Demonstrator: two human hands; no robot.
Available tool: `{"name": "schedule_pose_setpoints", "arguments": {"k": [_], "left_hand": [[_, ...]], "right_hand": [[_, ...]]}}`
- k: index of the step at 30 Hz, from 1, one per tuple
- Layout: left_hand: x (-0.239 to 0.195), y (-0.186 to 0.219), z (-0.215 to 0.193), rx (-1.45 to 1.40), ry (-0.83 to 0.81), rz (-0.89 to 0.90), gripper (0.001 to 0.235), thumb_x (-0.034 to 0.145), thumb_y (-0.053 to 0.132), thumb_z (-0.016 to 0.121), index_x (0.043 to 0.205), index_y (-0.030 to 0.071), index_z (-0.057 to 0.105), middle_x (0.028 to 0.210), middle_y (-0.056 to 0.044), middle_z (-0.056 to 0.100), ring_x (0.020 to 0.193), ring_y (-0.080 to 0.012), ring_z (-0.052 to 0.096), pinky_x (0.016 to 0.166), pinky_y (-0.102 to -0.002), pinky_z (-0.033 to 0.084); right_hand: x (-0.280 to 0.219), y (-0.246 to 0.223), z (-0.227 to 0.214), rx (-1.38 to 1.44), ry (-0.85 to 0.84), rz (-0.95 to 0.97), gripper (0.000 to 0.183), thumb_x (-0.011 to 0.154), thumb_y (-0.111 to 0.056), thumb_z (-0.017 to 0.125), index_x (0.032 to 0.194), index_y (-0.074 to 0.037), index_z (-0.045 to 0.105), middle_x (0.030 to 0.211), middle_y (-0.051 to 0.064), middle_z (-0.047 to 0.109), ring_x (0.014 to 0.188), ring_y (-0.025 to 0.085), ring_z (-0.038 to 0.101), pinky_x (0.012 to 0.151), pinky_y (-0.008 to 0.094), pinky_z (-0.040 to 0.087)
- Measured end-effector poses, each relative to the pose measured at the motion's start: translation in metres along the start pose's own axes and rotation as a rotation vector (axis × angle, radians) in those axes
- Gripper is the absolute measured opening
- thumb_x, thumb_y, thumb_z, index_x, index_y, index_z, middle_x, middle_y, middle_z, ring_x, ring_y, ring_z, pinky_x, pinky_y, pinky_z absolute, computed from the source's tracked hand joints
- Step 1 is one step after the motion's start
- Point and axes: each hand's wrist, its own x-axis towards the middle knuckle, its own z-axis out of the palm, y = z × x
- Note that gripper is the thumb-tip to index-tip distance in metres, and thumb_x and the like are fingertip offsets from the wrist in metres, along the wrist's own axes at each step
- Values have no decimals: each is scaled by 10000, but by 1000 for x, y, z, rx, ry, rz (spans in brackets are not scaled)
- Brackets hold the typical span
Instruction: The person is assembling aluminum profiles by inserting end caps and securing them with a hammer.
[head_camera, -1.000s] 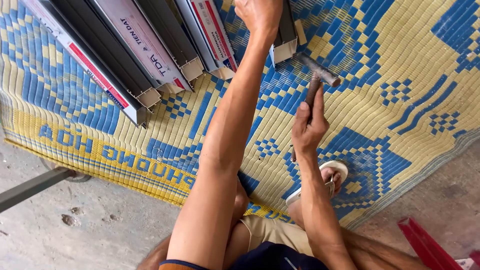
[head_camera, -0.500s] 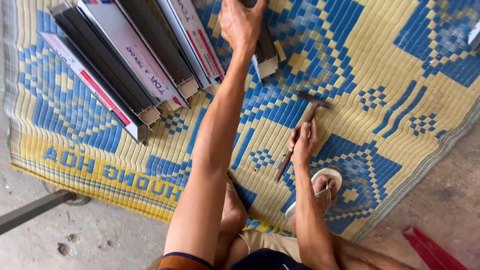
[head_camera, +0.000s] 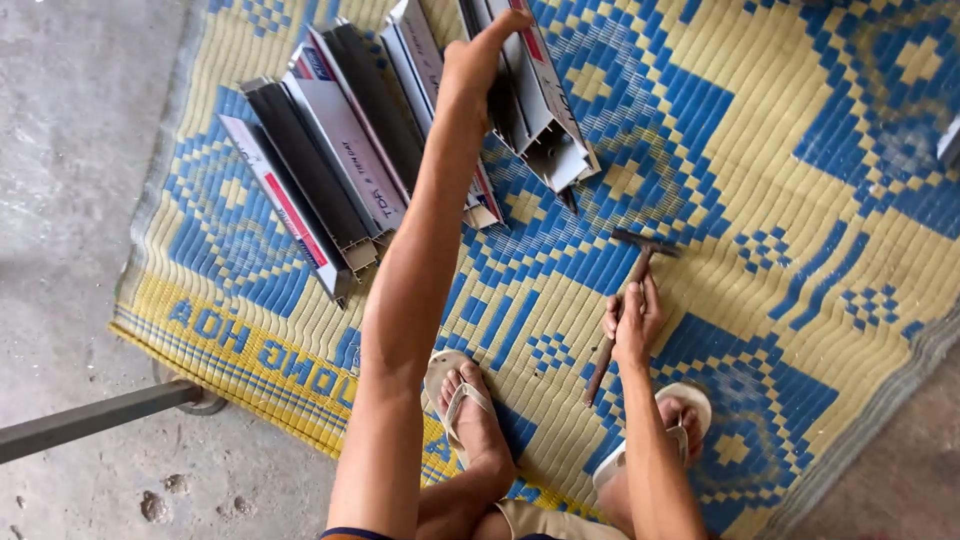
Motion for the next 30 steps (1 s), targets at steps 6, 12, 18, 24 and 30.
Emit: {"name": "schedule_pose_setpoints", "arguments": {"k": [6, 12, 18, 24, 30], "left_hand": [[-18, 12, -12, -145, -113, -87, 604, 637, 484, 682, 1035, 31, 662, 834, -113, 775, 762, -254, 789, 730, -342, 658], [-20, 7, -12, -184, -107, -145, 563, 628, 476, 708, 1007, 61, 670, 806, -73, 756, 707, -207, 746, 701, -307, 631], [-2, -20, -16, -80, -480, 614, 818, 731, 614, 754, 1290, 70, 509, 1040, -76, 702, 908, -195, 723, 883, -363, 645], [-29, 22, -8, 657, -484, 1321, 645, 832, 170, 764, 1353, 129, 386, 1242, -192, 635, 1017, -354, 672, 779, -473, 565], [-29, 22, -10, 899, -524, 1458, 694, 759, 56, 743, 1387, 159, 464, 1398, -127, 587, 1324, -386, 448, 1051, -613, 330]], "right_hand": [[5, 10, -4, -23, 6, -32, 498, 1086, -222, 442, 1577, -138, 420, 606, 25, 530, 344, 57, 314, 315, 213, 233], [5, 12, -5, -35, -9, -59, 486, 1091, -205, 431, 1567, -107, 424, 618, 42, 539, 345, 68, 322, 308, 220, 247], [7, 15, -6, -18, -1, -40, 496, 1086, -194, 433, 1579, -133, 421, 630, 33, 557, 347, 57, 358, 303, 211, 261], [3, 17, -9, -70, -23, -97, 506, 1082, -219, 449, 1585, -175, 423, 620, 7, 578, 357, 50, 365, 300, 204, 274], [7, 22, -12, -6, -47, -125, 468, 1085, -190, 459, 1553, -157, 462, 619, 20, 586, 355, 59, 393, 297, 205, 294]]}}
